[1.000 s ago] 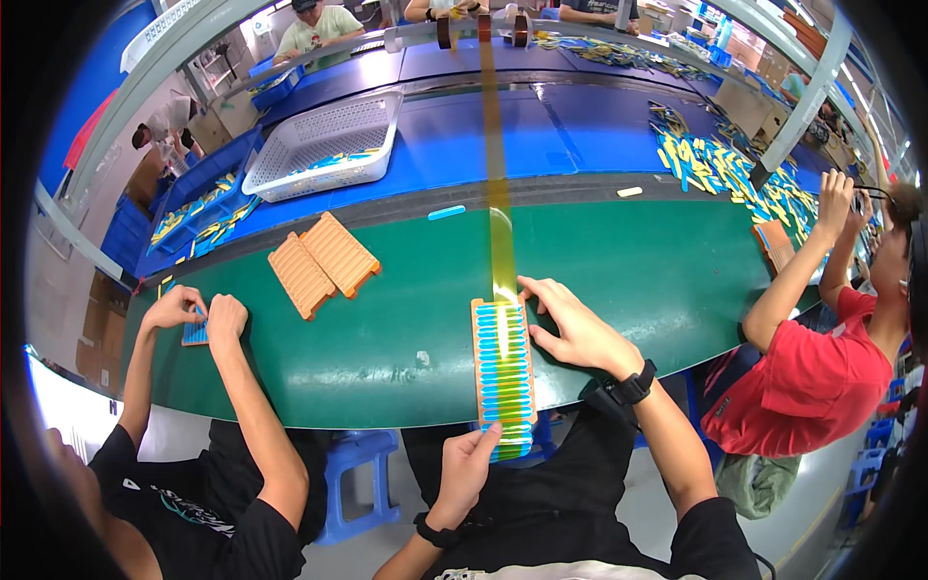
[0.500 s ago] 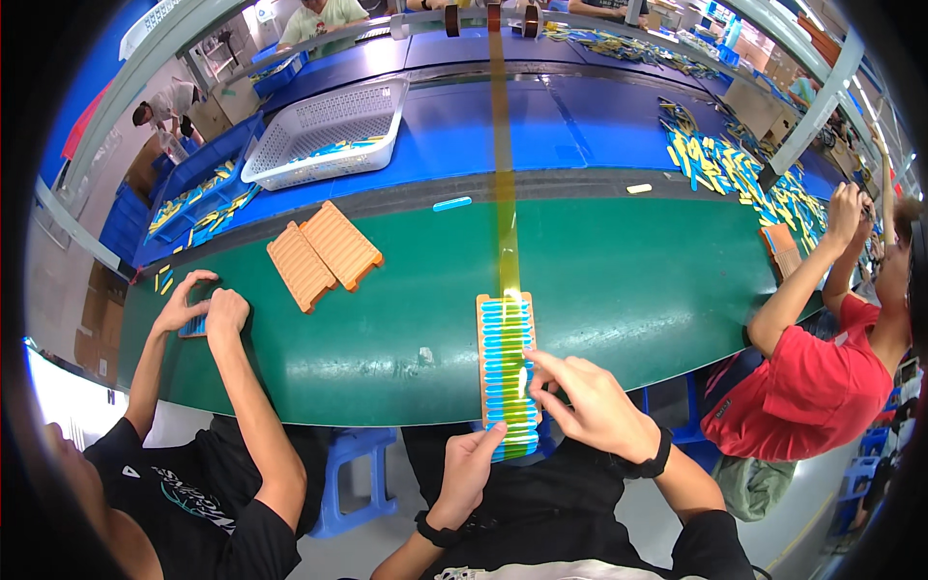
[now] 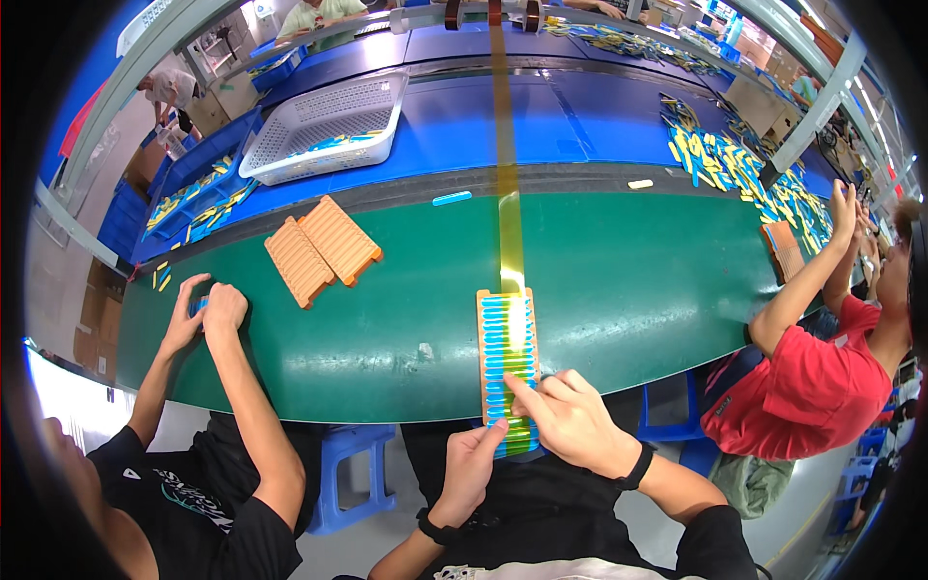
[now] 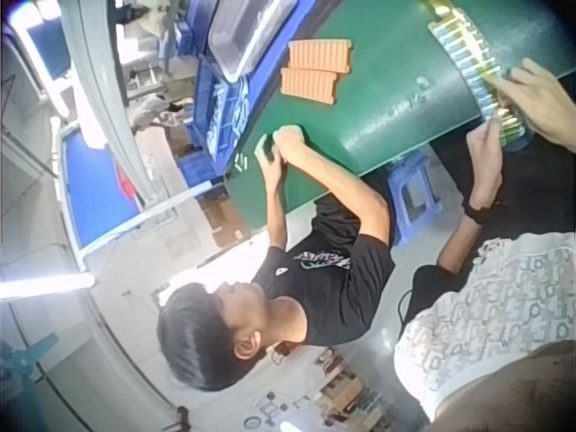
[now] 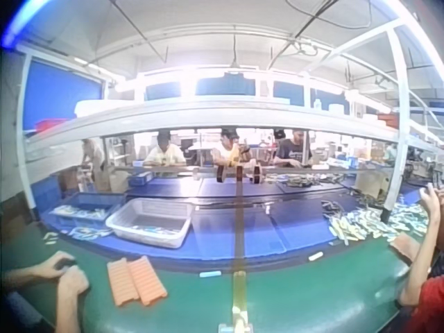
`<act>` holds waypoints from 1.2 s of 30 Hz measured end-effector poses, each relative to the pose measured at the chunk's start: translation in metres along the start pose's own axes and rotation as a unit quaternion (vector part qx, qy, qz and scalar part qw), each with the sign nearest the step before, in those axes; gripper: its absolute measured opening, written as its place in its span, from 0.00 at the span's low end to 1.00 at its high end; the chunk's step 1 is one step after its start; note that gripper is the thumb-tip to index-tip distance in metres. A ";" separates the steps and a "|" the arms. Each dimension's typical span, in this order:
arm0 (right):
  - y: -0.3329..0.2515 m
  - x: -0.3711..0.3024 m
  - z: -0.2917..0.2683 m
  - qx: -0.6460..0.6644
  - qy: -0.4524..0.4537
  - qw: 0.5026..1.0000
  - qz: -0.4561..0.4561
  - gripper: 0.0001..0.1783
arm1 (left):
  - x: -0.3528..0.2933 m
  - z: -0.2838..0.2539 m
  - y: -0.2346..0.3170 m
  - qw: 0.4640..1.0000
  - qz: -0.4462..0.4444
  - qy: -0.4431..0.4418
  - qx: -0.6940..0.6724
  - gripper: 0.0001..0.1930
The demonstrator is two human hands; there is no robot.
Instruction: The worker is assembling small colored plastic components onto an assembly jig in a factory setting.
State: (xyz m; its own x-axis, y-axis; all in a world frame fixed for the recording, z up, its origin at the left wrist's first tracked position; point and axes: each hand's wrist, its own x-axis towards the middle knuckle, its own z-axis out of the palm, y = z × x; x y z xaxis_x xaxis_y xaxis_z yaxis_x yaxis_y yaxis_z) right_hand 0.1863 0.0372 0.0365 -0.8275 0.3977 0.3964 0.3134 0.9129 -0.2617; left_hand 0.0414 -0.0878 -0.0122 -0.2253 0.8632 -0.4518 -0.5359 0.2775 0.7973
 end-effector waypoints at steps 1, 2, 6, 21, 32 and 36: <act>0.000 0.002 0.000 0.000 0.000 1.000 0.000 0.40 | 0.001 0.000 -0.001 1.000 0.000 0.000 0.000 0.15; 0.001 0.004 0.000 -0.008 0.001 1.000 0.000 0.39 | 0.002 0.002 -0.003 1.000 0.016 0.003 -0.011 0.15; 0.009 0.018 0.000 -0.010 -0.003 1.000 -0.013 0.39 | 0.009 0.000 0.005 0.999 0.045 -0.005 -0.003 0.14; 0.091 0.100 0.027 -0.010 0.064 0.994 0.083 0.17 | 0.012 -0.002 0.005 0.997 0.067 -0.020 0.026 0.15; 0.089 0.094 0.027 0.042 0.118 0.984 0.126 0.13 | 0.012 -0.003 0.002 0.995 0.083 -0.042 0.019 0.16; 0.079 0.085 0.017 0.065 0.151 0.972 0.168 0.13 | 0.011 -0.005 -0.001 0.995 0.084 -0.036 0.025 0.17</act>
State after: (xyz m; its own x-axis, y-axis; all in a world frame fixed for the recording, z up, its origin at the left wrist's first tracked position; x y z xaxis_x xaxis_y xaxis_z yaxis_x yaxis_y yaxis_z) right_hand 0.1329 0.1412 0.0345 -0.5070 0.6987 0.5047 0.4651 0.7148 -0.5223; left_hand 0.0355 -0.0802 -0.0195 -0.2480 0.9270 -0.2812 -0.4532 0.1455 0.8794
